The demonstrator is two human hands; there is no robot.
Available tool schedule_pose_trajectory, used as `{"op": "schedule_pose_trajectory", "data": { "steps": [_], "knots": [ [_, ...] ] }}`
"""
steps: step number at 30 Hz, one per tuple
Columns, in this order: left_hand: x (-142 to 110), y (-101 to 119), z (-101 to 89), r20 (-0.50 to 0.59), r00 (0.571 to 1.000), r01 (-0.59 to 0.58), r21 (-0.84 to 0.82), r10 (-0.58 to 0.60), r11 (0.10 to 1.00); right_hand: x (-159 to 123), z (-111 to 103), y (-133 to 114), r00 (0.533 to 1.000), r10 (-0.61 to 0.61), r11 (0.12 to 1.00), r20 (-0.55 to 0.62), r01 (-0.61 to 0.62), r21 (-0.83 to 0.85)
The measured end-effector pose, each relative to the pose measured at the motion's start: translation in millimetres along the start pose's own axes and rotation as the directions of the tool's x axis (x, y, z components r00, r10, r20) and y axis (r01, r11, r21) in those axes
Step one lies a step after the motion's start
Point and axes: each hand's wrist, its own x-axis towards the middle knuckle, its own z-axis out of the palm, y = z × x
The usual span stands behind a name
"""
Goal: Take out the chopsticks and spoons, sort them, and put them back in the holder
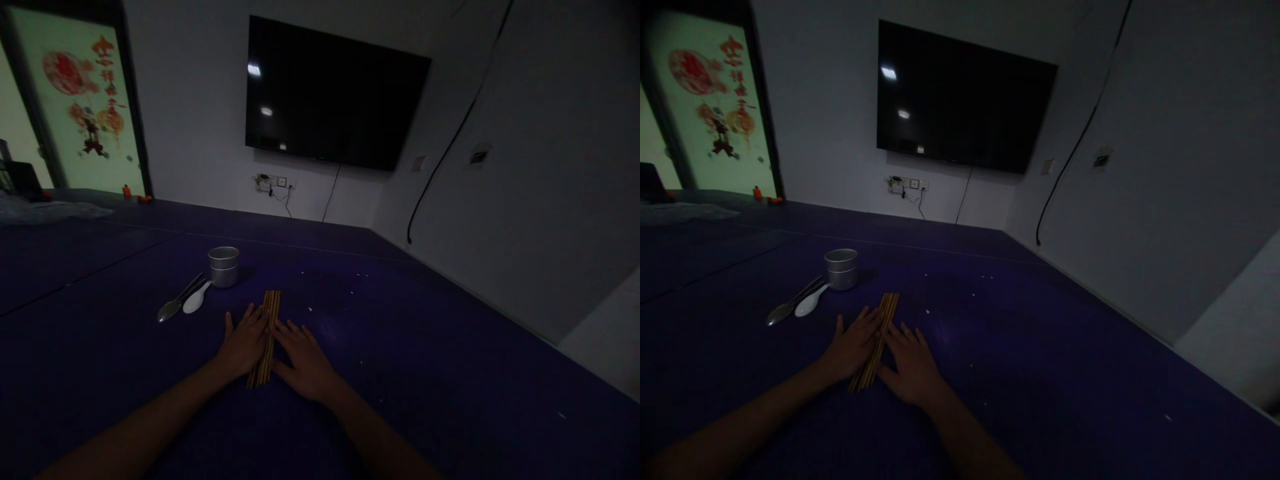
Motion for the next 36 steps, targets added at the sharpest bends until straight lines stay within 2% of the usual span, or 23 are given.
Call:
{"op": "schedule_pose_trajectory", "data": {
  "steps": [8,15,21,27,36],
  "knots": [
    [1,-4,4.8,-0.013,0.999,-0.031,0.013,0.031,0.999,0,1,0,1.0,-0.014,1.0,-0.01,0.014,-0.026],
    [9,-14,13.0,-0.056,0.984,-0.17,-0.037,0.168,0.985,-1,3,1,0.999,-0.018,1.0,-0.039,0.017,-0.009],
    [12,-20,18.9,-0.114,0.967,-0.241,-0.098,0.229,0.966,-2,1,0,0.999,-0.027,1.0,-0.031,0.027,0.002],
    [12,-22,21.6,-0.145,0.961,-0.256,-0.136,0.236,0.957,-1,2,0,0.999,-0.038,0.999,-0.033,0.038,-0.004],
    [14,-21,20.5,-0.131,0.963,-0.252,-0.132,0.235,0.959,-2,1,-1,0.999,-0.029,1.0,-0.024,0.03,0.006]
  ]
}}
